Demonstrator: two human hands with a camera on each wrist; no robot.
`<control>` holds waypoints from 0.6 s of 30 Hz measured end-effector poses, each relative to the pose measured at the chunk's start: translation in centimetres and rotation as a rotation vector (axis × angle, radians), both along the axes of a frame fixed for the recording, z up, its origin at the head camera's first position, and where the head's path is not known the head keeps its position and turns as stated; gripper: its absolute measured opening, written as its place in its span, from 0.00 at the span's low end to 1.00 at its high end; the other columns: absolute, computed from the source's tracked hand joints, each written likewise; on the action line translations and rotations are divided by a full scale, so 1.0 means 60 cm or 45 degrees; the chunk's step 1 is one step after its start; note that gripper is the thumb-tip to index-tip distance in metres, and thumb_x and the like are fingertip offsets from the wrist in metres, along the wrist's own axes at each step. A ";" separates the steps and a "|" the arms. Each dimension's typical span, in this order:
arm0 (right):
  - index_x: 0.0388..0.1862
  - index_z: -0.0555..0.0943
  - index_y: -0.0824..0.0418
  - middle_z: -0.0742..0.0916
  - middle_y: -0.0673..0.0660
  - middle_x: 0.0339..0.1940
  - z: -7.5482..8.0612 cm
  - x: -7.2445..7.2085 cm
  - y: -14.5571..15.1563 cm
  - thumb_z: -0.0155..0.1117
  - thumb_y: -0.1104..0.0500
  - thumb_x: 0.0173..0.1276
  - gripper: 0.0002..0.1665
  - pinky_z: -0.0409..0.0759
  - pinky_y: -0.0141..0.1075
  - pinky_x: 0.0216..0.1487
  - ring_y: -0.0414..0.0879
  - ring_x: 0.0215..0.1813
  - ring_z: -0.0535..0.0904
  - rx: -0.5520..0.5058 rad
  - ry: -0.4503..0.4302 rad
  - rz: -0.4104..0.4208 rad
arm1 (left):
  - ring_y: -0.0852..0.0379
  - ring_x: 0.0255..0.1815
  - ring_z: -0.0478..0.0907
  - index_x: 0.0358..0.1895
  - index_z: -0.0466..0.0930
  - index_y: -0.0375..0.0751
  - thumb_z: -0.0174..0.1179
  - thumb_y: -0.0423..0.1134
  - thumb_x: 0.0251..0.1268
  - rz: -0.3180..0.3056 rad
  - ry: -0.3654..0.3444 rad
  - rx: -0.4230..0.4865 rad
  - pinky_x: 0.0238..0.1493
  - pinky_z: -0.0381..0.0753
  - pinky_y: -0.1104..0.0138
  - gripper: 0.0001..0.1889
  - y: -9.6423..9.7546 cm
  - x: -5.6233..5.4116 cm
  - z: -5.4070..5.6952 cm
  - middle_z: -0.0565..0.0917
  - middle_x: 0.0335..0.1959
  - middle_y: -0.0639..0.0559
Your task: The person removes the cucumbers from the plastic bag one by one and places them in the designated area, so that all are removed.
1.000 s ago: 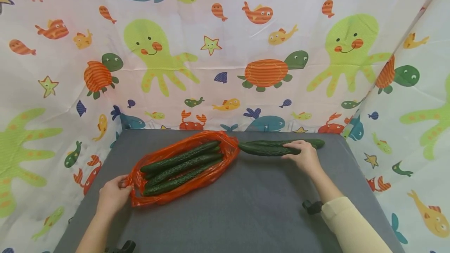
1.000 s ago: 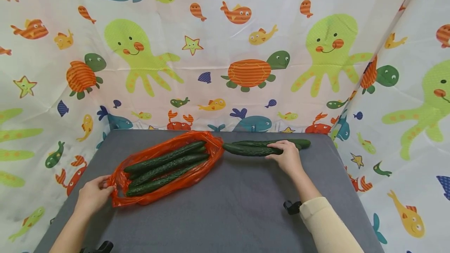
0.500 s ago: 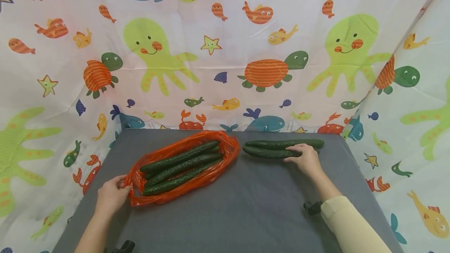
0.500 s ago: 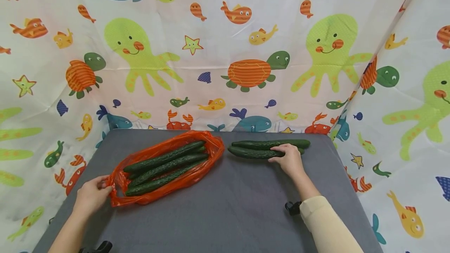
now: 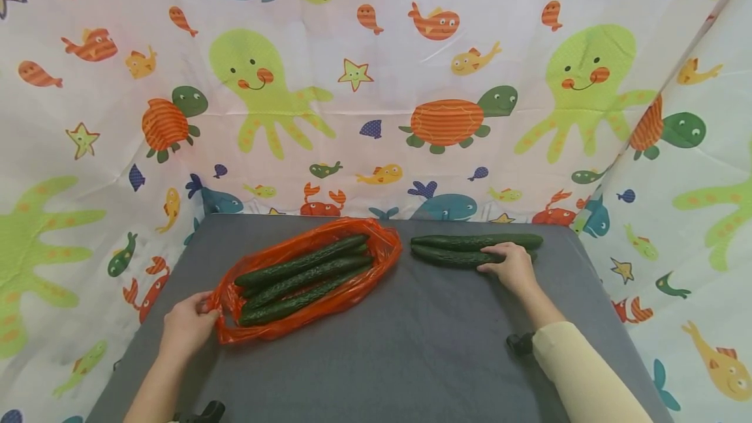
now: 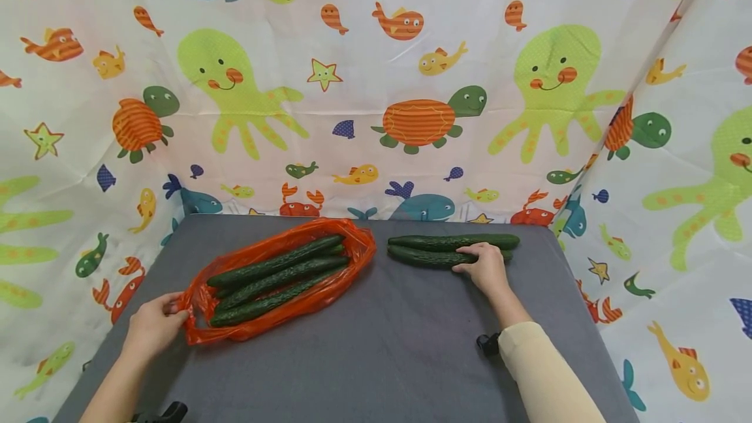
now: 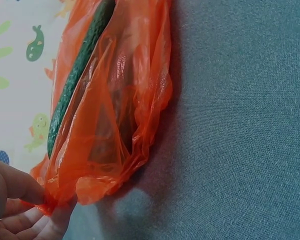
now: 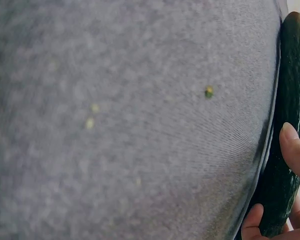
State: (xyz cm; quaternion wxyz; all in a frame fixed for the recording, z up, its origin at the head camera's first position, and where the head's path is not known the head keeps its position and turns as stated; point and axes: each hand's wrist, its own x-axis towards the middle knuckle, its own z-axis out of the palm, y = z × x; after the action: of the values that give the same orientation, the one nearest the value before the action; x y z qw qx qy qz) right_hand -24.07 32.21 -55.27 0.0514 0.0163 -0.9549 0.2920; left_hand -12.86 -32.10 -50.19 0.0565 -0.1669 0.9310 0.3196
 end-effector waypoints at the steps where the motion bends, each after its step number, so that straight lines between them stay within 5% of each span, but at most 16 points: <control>1: 0.52 0.89 0.58 0.86 0.66 0.53 -0.002 -0.002 0.000 0.81 0.55 0.54 0.25 0.62 0.66 0.67 0.67 0.60 0.76 -0.001 0.002 0.001 | 0.45 0.41 0.80 0.66 0.72 0.28 0.59 0.39 0.69 -0.001 0.002 -0.002 0.29 0.75 0.63 0.26 0.000 0.000 0.000 0.85 0.47 0.34; 18: 0.51 0.88 0.62 0.82 0.70 0.55 -0.014 -0.014 -0.001 0.82 0.59 0.52 0.26 0.62 0.63 0.67 0.69 0.61 0.73 0.012 0.073 0.039 | 0.41 0.46 0.82 0.67 0.73 0.30 0.59 0.39 0.69 -0.041 0.038 -0.005 0.30 0.77 0.63 0.26 0.009 0.003 -0.002 0.84 0.51 0.31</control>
State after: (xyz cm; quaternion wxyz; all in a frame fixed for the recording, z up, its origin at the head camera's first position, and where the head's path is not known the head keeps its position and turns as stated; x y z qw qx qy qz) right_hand -24.93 32.13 -56.12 0.0740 0.0397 -0.9541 0.2876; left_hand -12.69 -31.58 -50.30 0.0475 -0.1474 0.9350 0.3192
